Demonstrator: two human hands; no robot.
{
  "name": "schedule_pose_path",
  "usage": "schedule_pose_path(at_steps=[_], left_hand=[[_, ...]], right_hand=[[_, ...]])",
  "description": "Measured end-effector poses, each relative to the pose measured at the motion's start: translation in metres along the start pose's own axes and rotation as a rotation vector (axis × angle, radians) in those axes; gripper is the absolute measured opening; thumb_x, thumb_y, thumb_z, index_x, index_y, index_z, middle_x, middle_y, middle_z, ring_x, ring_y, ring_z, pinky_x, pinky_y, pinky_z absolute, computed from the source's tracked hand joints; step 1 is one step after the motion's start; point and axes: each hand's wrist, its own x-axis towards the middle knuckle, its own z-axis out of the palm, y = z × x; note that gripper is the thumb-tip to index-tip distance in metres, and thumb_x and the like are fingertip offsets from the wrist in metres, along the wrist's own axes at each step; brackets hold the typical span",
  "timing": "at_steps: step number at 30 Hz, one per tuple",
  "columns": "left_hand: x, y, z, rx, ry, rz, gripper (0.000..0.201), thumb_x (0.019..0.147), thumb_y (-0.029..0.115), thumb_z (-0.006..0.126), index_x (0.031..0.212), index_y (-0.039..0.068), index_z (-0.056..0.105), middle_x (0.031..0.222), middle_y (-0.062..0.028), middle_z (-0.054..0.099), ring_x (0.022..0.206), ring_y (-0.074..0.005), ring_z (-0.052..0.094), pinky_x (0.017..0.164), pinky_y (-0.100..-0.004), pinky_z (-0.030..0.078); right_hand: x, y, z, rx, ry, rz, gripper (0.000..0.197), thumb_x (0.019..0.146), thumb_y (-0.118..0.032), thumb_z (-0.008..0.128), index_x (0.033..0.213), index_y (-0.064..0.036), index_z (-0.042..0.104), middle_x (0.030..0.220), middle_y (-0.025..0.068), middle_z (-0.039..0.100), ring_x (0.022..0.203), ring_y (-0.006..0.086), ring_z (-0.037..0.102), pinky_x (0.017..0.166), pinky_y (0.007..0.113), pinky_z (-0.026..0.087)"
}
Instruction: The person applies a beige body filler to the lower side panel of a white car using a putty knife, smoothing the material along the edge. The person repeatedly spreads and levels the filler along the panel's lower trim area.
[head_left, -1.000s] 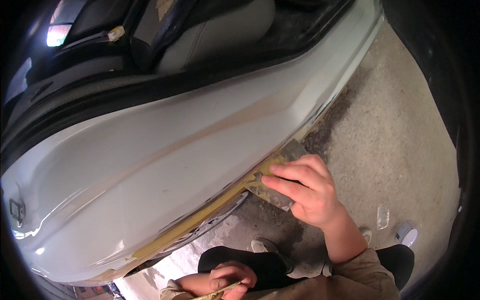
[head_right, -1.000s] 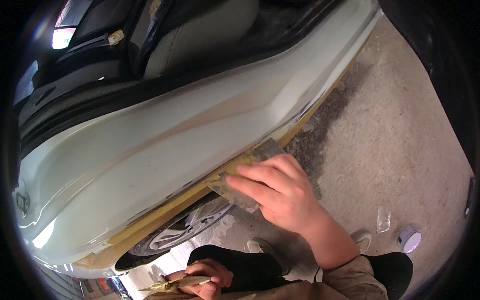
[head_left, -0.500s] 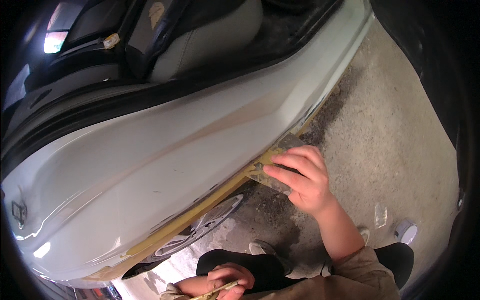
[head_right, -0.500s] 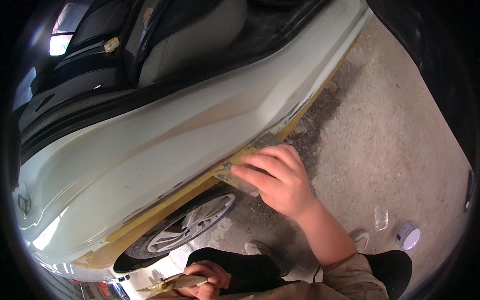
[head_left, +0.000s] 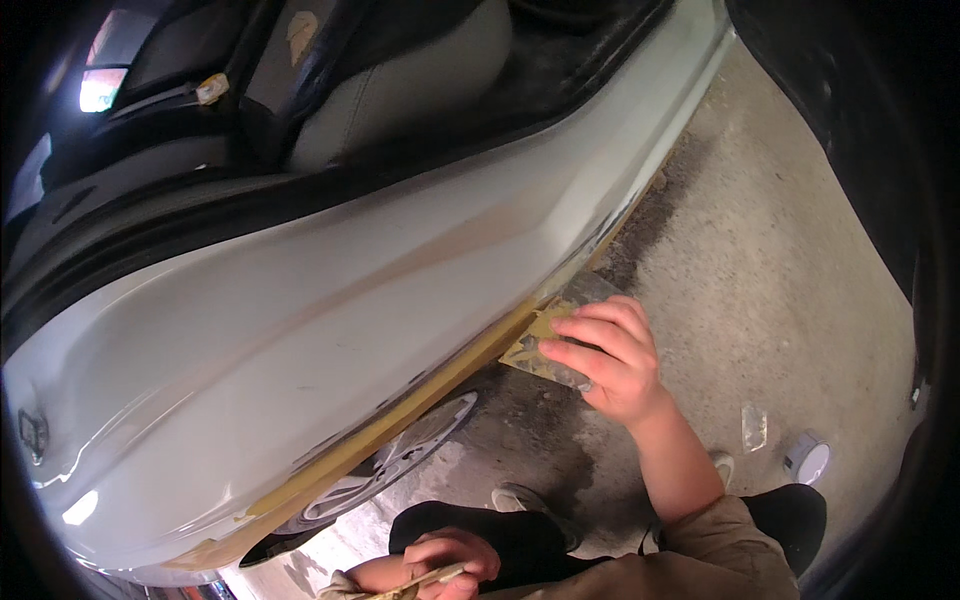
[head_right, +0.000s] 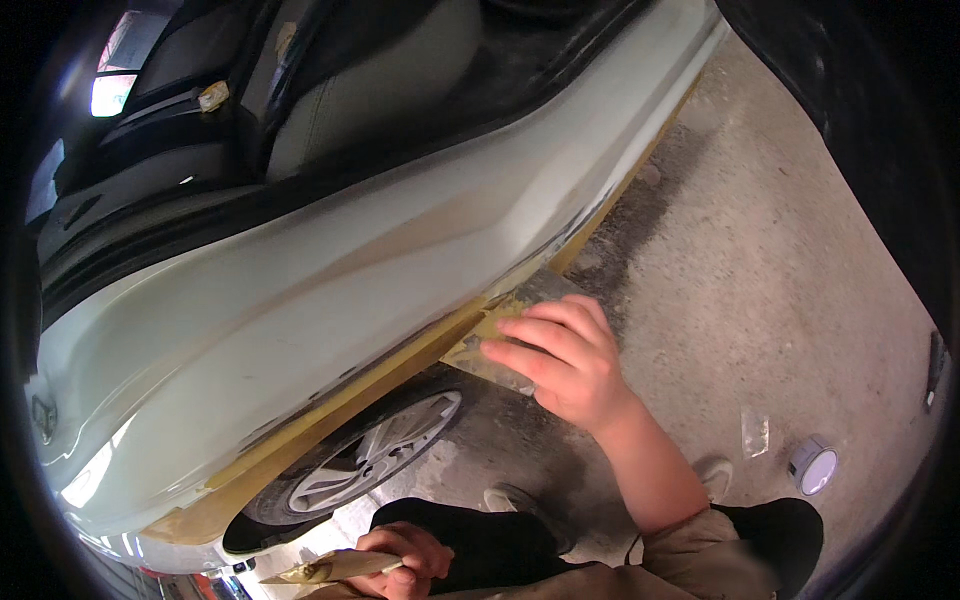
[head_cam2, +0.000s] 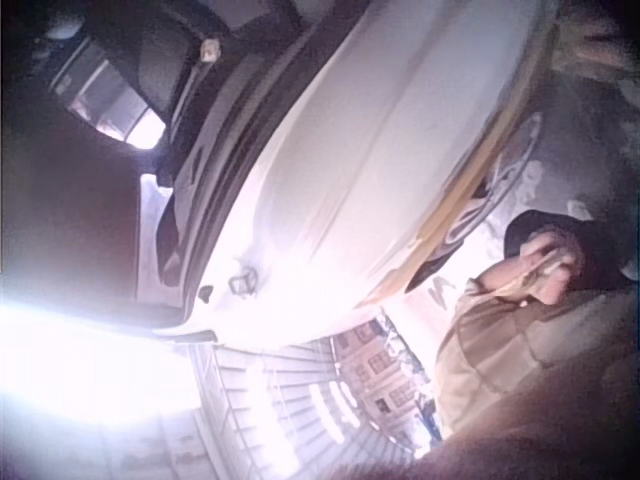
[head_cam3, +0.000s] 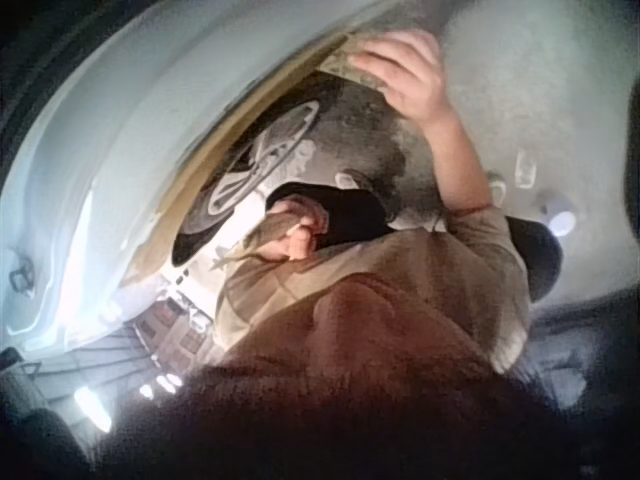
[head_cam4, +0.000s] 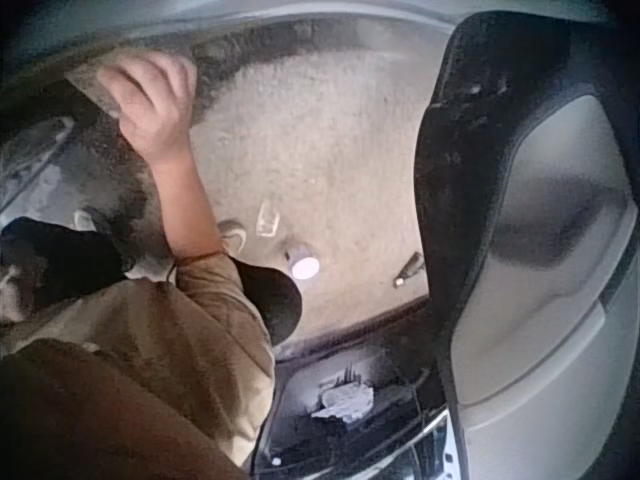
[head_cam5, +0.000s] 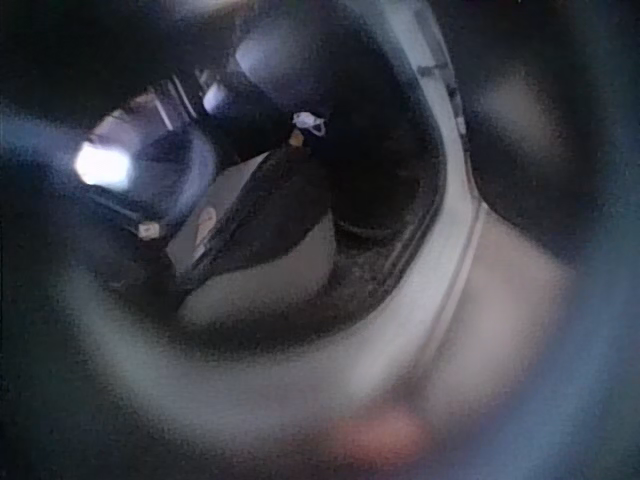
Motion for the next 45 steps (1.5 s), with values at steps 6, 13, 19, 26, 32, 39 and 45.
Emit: schedule_pose_path(at_steps=[6, 13, 19, 26, 32, 39, 45], left_hand=[[-0.010, -0.002, 0.006, 0.041, 0.134, -0.024, 0.012, 0.103, 0.010, 0.062, 0.100, -0.001, 0.058, 0.091, -0.0121, 0.054, 0.061, -0.0225, 0.051, 0.054, -0.0395, 0.050], [-0.036, -0.004, -0.007, -0.239, 0.156, -0.304, 0.014, 0.102, 0.013, 0.065, 0.107, 0.001, 0.060, 0.086, -0.0138, 0.057, 0.065, -0.0246, 0.055, 0.058, -0.0394, 0.049], [-0.022, -0.003, -0.009, -0.117, 0.033, -0.213, 0.012, 0.102, 0.011, 0.064, 0.109, 0.001, 0.062, 0.088, -0.0145, 0.059, 0.066, -0.0246, 0.058, 0.059, -0.0408, 0.051], [-0.021, -0.007, 0.001, 0.058, 0.027, -0.145, 0.021, 0.104, 0.012, 0.056, 0.114, -0.006, 0.062, 0.087, -0.0200, 0.066, 0.071, -0.0283, 0.066, 0.065, -0.0390, 0.058], [-0.028, 0.005, -0.004, -0.032, 0.058, -0.271, 0.020, 0.100, 0.012, 0.067, 0.115, 0.000, 0.061, 0.089, -0.0145, 0.060, 0.070, -0.0249, 0.058, 0.061, -0.0416, 0.054], [-0.028, 0.001, -0.007, -0.056, 0.030, -0.241, 0.024, 0.100, 0.012, 0.068, 0.119, 0.000, 0.061, 0.092, -0.0143, 0.060, 0.069, -0.0246, 0.057, 0.059, -0.0405, 0.053], [-0.031, -0.003, -0.002, 0.023, 0.074, -0.102, 0.027, 0.099, 0.013, 0.069, 0.121, 0.000, 0.060, 0.094, -0.0133, 0.061, 0.067, -0.0242, 0.056, 0.058, -0.0395, 0.053]], right_hand=[[-0.002, 0.018, 0.005, -0.005, 0.026, 0.052, 0.047, 0.067, 0.006, 0.062, 0.107, -0.0099, 0.080, 0.111, 0.0057, 0.071, 0.102, 0.0269, 0.064, 0.089, 0.043, 0.049], [-0.004, 0.017, 0.011, 0.040, -0.039, 0.151, 0.048, 0.068, 0.006, 0.061, 0.109, -0.0098, 0.080, 0.112, 0.0051, 0.072, 0.102, 0.0256, 0.064, 0.090, 0.039, 0.050], [-0.016, 0.028, -0.004, 0.004, -0.016, 0.077, 0.045, 0.069, 0.004, 0.062, 0.108, -0.0101, 0.081, 0.110, 0.0049, 0.073, 0.103, 0.0262, 0.065, 0.090, 0.040, 0.051], [-0.022, 0.049, -0.004, -0.042, 0.031, 0.121, 0.049, 0.067, 0.009, 0.059, 0.106, -0.0103, 0.081, 0.112, 0.0054, 0.072, 0.105, 0.0278, 0.065, 0.093, 0.042, 0.049], [-0.011, 0.057, 0.001, 0.023, -0.012, 0.130, 0.054, 0.066, 0.010, 0.058, 0.110, -0.0108, 0.080, 0.113, 0.0054, 0.072, 0.109, 0.0288, 0.065, 0.096, 0.043, 0.049], [-0.014, 0.057, -0.012, 0.048, -0.155, 0.193, 0.054, 0.068, 0.009, 0.057, 0.112, -0.0119, 0.080, 0.115, 0.0043, 0.072, 0.112, 0.0274, 0.064, 0.100, 0.043, 0.049], [-0.023, 0.060, -0.014, -0.034, -0.002, 0.084, 0.051, 0.066, 0.009, 0.057, 0.107, -0.0101, 0.081, 0.113, 0.0064, 0.073, 0.109, 0.0282, 0.066, 0.096, 0.043, 0.051]])
